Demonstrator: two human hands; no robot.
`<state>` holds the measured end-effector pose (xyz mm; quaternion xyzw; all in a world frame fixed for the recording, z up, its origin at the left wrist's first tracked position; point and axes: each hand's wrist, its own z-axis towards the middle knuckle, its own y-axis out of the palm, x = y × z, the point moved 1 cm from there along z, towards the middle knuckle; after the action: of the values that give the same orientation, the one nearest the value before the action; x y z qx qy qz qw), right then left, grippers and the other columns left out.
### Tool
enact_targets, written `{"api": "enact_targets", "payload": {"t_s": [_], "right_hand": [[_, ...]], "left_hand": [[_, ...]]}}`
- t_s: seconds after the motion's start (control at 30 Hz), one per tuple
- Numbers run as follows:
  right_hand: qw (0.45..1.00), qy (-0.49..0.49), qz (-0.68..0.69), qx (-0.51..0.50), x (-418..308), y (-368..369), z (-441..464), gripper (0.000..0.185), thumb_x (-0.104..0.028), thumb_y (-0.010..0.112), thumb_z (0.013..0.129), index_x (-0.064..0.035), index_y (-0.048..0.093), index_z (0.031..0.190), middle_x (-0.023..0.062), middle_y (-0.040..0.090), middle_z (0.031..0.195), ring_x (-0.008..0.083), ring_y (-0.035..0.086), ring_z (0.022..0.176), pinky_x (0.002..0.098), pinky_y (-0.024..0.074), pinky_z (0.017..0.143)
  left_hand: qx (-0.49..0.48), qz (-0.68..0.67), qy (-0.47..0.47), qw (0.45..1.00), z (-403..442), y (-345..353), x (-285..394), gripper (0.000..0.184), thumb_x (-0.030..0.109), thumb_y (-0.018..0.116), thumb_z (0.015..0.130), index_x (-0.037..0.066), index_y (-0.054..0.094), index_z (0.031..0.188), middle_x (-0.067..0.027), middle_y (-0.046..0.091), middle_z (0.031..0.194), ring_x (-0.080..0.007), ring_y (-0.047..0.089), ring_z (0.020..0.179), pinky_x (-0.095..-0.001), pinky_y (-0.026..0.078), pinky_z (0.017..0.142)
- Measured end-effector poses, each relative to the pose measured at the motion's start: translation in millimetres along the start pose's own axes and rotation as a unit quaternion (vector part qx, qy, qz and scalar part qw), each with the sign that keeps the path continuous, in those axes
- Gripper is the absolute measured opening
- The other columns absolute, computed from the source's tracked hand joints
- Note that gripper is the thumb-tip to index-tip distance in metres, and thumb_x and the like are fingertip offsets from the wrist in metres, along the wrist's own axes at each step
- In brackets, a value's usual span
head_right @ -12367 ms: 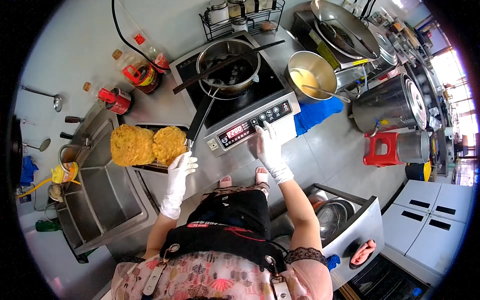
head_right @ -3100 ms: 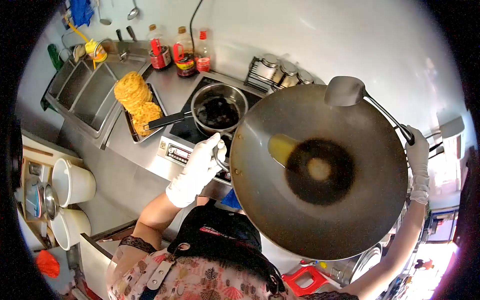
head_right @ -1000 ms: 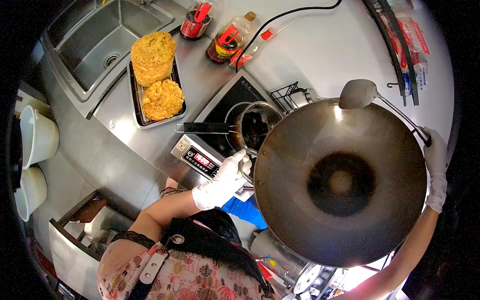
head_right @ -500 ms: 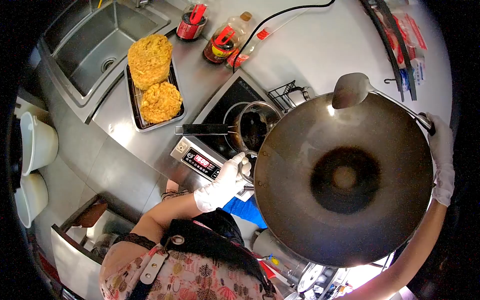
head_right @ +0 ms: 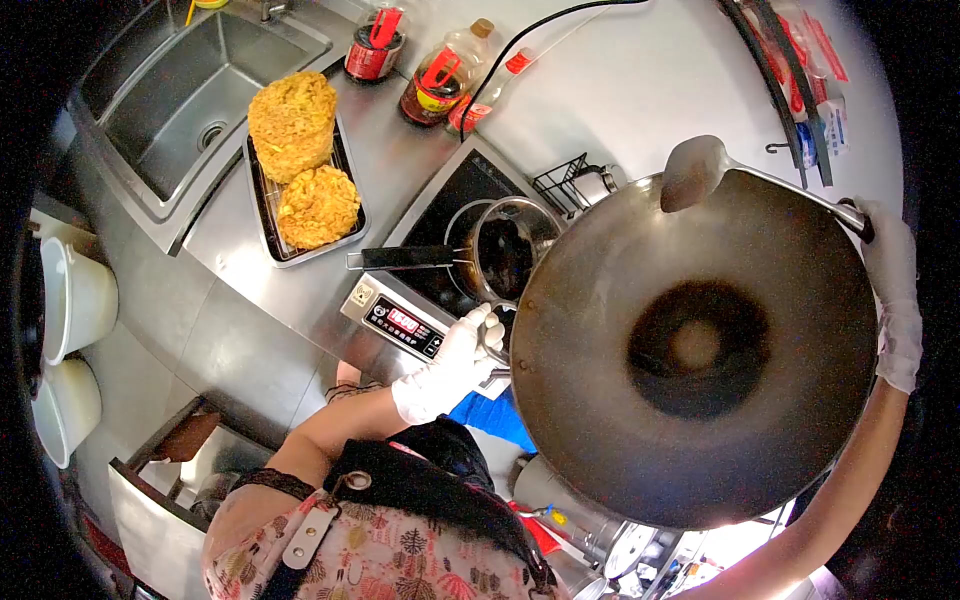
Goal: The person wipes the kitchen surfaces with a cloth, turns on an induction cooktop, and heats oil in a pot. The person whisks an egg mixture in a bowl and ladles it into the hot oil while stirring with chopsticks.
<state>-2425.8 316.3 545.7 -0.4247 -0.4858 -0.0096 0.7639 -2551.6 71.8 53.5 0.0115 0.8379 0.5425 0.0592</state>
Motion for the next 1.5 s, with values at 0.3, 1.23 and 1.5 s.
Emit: {"api": "enact_targets", "payload": {"t_s": [0.3,1.23,1.5], "right_hand": [[0.999,-0.029,-0.017,0.030,-14.1,-14.8,10.4,0.031,0.006,0.058,0.077,-0.0007,0.062,0.107,0.0173,0.065,0.099,0.0318,0.063,0.092,0.0359,0.0486,0.078],[0.993,-0.083,0.060,0.052,-24.7,-44.3,62.3,0.028,0.003,0.059,0.079,-0.0028,0.062,0.106,0.0150,0.064,0.096,0.0250,0.062,0.089,0.0320,0.0464,0.079],[0.990,-0.116,-0.058,0.057,-37.9,-60.5,63.7,0.025,0.005,0.052,0.084,-0.0030,0.061,0.106,0.0126,0.064,0.097,0.0212,0.061,0.090,0.0312,0.0459,0.081]], "left_hand": [[0.057,-0.053,0.010,0.997,3.9,5.1,-4.1,0.026,0.027,0.042,0.097,0.014,0.045,0.075,0.0035,0.037,0.052,-0.0079,0.029,0.039,-0.0201,0.023,0.035],[-0.043,-0.061,-0.023,0.997,13.4,-10.4,-16.1,0.029,0.029,0.041,0.098,0.014,0.044,0.074,-0.0016,0.045,0.054,-0.0102,0.037,0.043,-0.0201,0.031,0.039],[-0.022,-0.045,-0.024,0.998,12.8,-8.6,-18.1,0.030,0.032,0.039,0.099,0.015,0.043,0.075,0.0003,0.044,0.054,-0.0116,0.041,0.048,-0.0230,0.036,0.043]]}}
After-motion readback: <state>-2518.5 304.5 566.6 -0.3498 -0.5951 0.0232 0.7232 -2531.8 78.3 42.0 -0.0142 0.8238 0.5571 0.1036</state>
